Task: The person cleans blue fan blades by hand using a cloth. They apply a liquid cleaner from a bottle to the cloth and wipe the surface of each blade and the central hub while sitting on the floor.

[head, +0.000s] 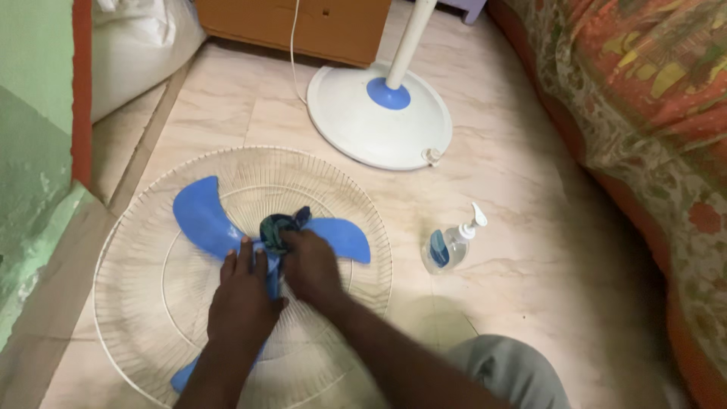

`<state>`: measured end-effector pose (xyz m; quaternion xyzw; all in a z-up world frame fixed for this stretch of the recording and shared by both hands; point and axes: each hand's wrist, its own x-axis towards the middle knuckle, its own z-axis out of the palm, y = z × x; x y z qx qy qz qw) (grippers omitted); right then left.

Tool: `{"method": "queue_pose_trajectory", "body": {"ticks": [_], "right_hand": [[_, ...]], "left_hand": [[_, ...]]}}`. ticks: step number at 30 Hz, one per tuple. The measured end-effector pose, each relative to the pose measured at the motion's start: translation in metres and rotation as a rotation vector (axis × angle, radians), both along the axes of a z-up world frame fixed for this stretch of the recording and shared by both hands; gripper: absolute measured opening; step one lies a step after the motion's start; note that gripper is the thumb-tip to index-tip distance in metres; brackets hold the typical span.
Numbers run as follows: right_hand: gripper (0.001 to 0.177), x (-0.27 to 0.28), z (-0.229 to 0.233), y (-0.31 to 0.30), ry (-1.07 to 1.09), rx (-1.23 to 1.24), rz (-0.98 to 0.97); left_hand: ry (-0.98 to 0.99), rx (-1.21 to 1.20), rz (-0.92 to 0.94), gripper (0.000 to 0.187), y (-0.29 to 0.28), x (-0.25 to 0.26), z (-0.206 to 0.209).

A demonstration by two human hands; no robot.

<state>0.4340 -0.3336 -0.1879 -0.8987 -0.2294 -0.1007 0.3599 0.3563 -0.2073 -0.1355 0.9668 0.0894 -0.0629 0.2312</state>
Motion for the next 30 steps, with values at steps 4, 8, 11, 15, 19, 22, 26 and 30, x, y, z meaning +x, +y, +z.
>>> {"method": "queue_pose_trajectory", "body": {"ticks": [4, 8, 11, 15, 19, 22, 26, 30], "right_hand": [[0.029, 0.018, 0.037, -0.071, 0.194, -0.247, 0.022], [0.022, 0.035, 0.034, -0.076, 0.210, -0.408, -0.310], [0.017, 0.028, 0.009, -0.017, 0.177, -0.153, -0.275], [0.031, 0.001, 0.010, 0.004, 0.008, -0.034, -0.022], [0.024, 0.014, 0.037, -0.079, 0.138, -0.225, 0.048], [0.022, 0.027, 0.033, -0.087, 0.187, -0.369, -0.204], [0.022, 0.032, -0.005, -0.025, 0.169, -0.099, -0.310], [0.035, 0.015, -0.008, 0.005, 0.121, 0.058, -0.121]], "left_hand": [[-0.058, -0.014, 0.006, 0.099, 0.000, -0.002, -0.003], [-0.091, -0.042, -0.016, 0.102, -0.005, 0.001, -0.002], [-0.103, -0.025, -0.024, 0.101, -0.006, 0.001, -0.004], [-0.072, -0.027, -0.011, 0.099, 0.002, 0.001, -0.004], [-0.086, -0.009, 0.023, 0.095, -0.002, 0.001, -0.006], [-0.083, -0.018, 0.000, 0.094, -0.006, 0.000, -0.004], [-0.074, -0.047, -0.007, 0.099, -0.009, 0.002, -0.003], [-0.028, -0.038, 0.004, 0.098, -0.003, 0.002, -0.001]]}}
